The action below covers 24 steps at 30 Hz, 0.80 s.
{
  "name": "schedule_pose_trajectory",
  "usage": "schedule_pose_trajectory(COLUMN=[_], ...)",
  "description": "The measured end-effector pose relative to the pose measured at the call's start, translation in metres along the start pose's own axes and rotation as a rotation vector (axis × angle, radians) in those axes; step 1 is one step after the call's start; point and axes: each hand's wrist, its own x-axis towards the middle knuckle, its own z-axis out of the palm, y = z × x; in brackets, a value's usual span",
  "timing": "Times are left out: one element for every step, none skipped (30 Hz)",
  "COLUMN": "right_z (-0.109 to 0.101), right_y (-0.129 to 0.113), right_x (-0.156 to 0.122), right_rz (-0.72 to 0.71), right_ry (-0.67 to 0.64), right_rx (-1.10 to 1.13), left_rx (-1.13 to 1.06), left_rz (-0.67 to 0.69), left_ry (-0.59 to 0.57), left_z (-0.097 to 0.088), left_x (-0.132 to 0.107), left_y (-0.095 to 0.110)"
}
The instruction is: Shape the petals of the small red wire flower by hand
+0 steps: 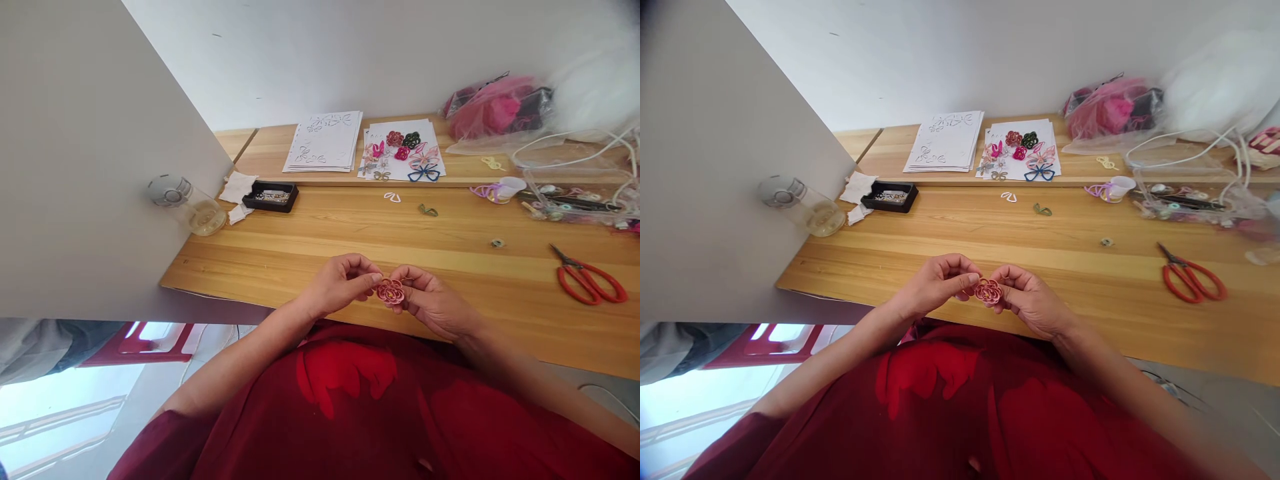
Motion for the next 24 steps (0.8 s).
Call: schedule_pose_trajectory(right_z=[-0.001,-0.001,-0.001,-0.002,-0.002,-0.002,-0.001,-0.001,-0.001,0.000,0.000,0.001,0.001,0.001,0.001,0.001,0.001,0.001,0.001,0.001,0.001,0.001,0.001,0.001], right_y=[0.000,0.000,0.000,0.000,0.000,0.000,0.000,0.000,-0.001,-0.001,-0.001,-0.001,-0.001,0.000,0.000,0.000,0.000,0.000,0.000,-0.001,-0.001,-0.002,-0.002,-0.003], right_x=[0.000,0.000,0.000,0.000,0.001,0.001,0.001,0.001,0.001,0.001,0.001,0.000,0.000,0.001,0.001,0.001,0.001,0.002,0.002,0.002,0.002,0.002,0.002,0.002], right_rz=[0.001,0.002,0.004,0.007,0.011,0.013,0.015,0.015,0.013,0.011,0.010,0.012,0.017,0.027,0.040,0.055,0.071,0.086,0.098,0.107,0.113,0.118,0.120,0.123], right_ry=[-0.001,-0.004,-0.004,-0.002,0.003,0.010,0.014,0.014,0.011,0.004,-0.005,-0.015,-0.024,-0.028,-0.030,-0.031,-0.031,-0.031,-0.028,-0.025,-0.020,-0.013,-0.005,0.003], right_rx=[-0.003,-0.004,-0.001,0.003,0.008,0.012,0.015,0.016,0.017,0.014,0.010,0.004,-0.004,-0.010,-0.013,-0.013,-0.008,-0.002,0.008,0.019,0.032,0.048,0.065,0.082], left_rx=[-0.011,-0.025,-0.040,-0.055,-0.067,-0.075,-0.079,-0.080,-0.078,-0.073,-0.066,-0.057,-0.044,-0.030,-0.018,-0.005,0.010,0.026,0.043,0.060,0.079,0.096,0.114,0.136], left_rz=[0.004,0.007,0.013,0.019,0.027,0.034,0.041,0.049,0.055,0.061,0.068,0.076,0.083,0.092,0.100,0.107,0.113,0.118,0.121,0.122,0.123,0.123,0.124,0.126], left_ry=[0.002,0.005,0.011,0.015,0.018,0.019,0.018,0.017,0.016,0.017,0.020,0.024,0.025,0.024,0.020,0.012,0.005,-0.002,-0.007,-0.010,-0.010,-0.009,-0.008,-0.008], left_z=[-0.001,-0.001,-0.002,-0.002,-0.003,-0.003,-0.003,-0.003,-0.003,-0.003,-0.003,-0.003,-0.003,-0.003,-0.003,-0.003,-0.002,-0.002,-0.002,-0.002,-0.001,-0.001,-0.002,-0.002], left_x=[0.000,0.000,-0.001,-0.001,-0.001,-0.002,-0.002,-0.002,-0.002,-0.002,-0.002,-0.001,0.000,0.001,0.002,0.004,0.005,0.006,0.007,0.008,0.008,0.008,0.007,0.007], left_y=[0.000,-0.001,-0.002,-0.002,-0.003,-0.004,-0.004,-0.004,-0.004,-0.003,-0.003,-0.003,-0.002,-0.001,0.000,0.001,0.002,0.003,0.003,0.004,0.005,0.005,0.005,0.005])
